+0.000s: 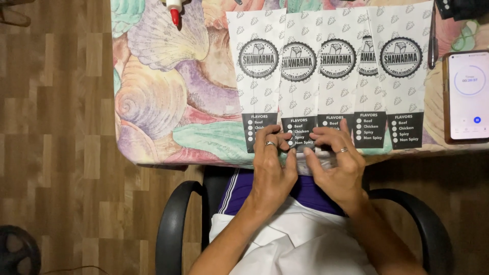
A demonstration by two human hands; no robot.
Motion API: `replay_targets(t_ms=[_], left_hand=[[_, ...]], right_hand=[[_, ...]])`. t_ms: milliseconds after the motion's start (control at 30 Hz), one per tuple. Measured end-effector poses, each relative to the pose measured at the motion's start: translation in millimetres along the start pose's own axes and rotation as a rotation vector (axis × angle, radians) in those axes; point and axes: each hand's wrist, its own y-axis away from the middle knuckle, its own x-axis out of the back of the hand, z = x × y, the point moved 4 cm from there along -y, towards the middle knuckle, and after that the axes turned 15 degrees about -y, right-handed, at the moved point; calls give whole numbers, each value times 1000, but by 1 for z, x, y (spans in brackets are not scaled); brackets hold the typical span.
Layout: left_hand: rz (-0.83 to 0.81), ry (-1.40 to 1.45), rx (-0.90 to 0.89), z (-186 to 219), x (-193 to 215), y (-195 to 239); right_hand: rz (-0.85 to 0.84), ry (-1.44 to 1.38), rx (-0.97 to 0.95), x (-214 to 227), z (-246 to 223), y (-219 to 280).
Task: Applying glue to the edges of paper shawarma sleeves and folding them to assemble the packaging.
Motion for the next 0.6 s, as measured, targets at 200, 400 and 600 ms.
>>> replay_targets(t_ms=[200, 400, 600], left_hand=[[-20, 58, 41, 8, 11, -1], [10, 17, 2, 14, 12, 0], [45, -222, -114, 8, -11, 4]], right_hand=[[47, 53, 66, -7, 12, 12], [67, 69, 84, -9, 12, 15], [47, 82, 97, -6, 12, 16]])
